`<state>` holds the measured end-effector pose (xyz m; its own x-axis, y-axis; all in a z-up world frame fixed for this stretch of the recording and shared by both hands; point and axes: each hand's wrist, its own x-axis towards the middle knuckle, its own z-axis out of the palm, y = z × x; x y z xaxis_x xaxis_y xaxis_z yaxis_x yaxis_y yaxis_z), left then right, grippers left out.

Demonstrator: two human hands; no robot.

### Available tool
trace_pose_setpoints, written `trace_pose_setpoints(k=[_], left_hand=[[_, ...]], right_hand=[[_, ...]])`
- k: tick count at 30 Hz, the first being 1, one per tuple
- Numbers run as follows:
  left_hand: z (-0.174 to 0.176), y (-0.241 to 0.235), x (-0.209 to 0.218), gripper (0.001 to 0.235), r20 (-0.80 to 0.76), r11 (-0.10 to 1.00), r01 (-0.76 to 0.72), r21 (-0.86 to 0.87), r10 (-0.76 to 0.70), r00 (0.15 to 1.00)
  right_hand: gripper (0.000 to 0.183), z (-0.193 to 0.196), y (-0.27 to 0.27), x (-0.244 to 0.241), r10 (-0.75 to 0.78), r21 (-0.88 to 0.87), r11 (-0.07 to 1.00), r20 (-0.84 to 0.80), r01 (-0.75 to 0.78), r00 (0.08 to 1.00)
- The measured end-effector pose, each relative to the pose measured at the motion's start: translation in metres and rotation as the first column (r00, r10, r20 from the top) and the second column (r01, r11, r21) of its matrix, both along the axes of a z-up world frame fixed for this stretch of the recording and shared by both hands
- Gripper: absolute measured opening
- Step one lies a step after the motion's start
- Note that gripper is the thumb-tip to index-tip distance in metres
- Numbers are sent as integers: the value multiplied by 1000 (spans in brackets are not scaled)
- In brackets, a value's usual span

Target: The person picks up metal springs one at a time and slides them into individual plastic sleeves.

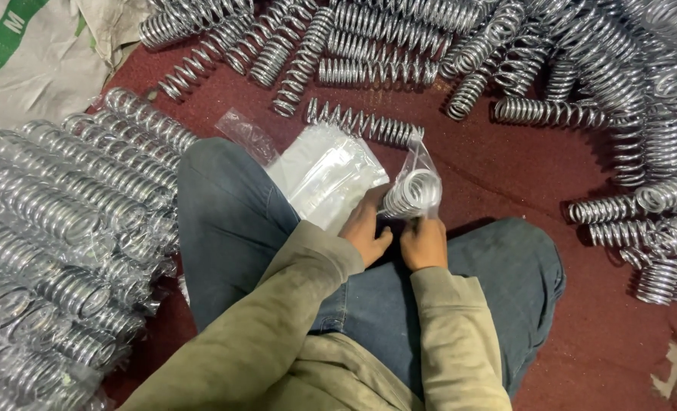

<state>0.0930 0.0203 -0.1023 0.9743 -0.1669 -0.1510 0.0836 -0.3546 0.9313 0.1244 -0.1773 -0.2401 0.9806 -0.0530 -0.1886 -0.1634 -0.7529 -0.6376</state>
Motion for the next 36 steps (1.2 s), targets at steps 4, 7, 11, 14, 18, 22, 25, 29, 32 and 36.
trace_pose_setpoints(k=[4, 7, 11, 14, 18, 22, 25, 29, 32, 36], left_hand=[[-55, -6, 24, 70, -16, 959, 142, 245, -142, 990], [-34, 1, 28, 75, -84, 899, 257, 356, -243, 966], [60, 20, -9, 95, -335, 953, 251, 169, -184, 924], [64, 24, -57, 80, 78, 992, 83, -100, -75, 994], [44, 13, -53, 79, 470, 987, -16, -161, 91, 878], [51, 9, -22, 48, 698, 990, -136, 28, 78, 712], [66, 3, -7, 42, 666, 995, -83, 47, 31, 745], [85, 1, 5, 51, 614, 999, -35, -29, 46, 788], [82, 0, 2, 58, 506, 1000, 3, -16, 6, 862], [86, -8, 3, 51, 423, 984, 49, -174, 30, 906]], right_hand=[[61, 41, 20, -6, 102, -15, 994, -197, -107, 975], [77, 118, 42, -19, 84, 25, 996, -306, -80, 948], [99, 251, 82, -59, 88, 21, 996, -429, -87, 899], [59, 261, 67, -69, 270, -33, 963, 27, -269, 963], [8, 282, 55, -57, 224, -11, 964, 565, -264, 794], [5, 320, 73, -62, 349, -58, 893, 715, -446, 606], [6, 332, 78, -72, 356, -90, 892, 745, -443, 564], [11, 331, 56, -75, 60, 98, 974, 759, -205, 649], [13, 331, 38, -77, -3, 174, 972, 675, -156, 738], [18, 384, 73, -84, -78, 460, 849, 596, -260, 799]])
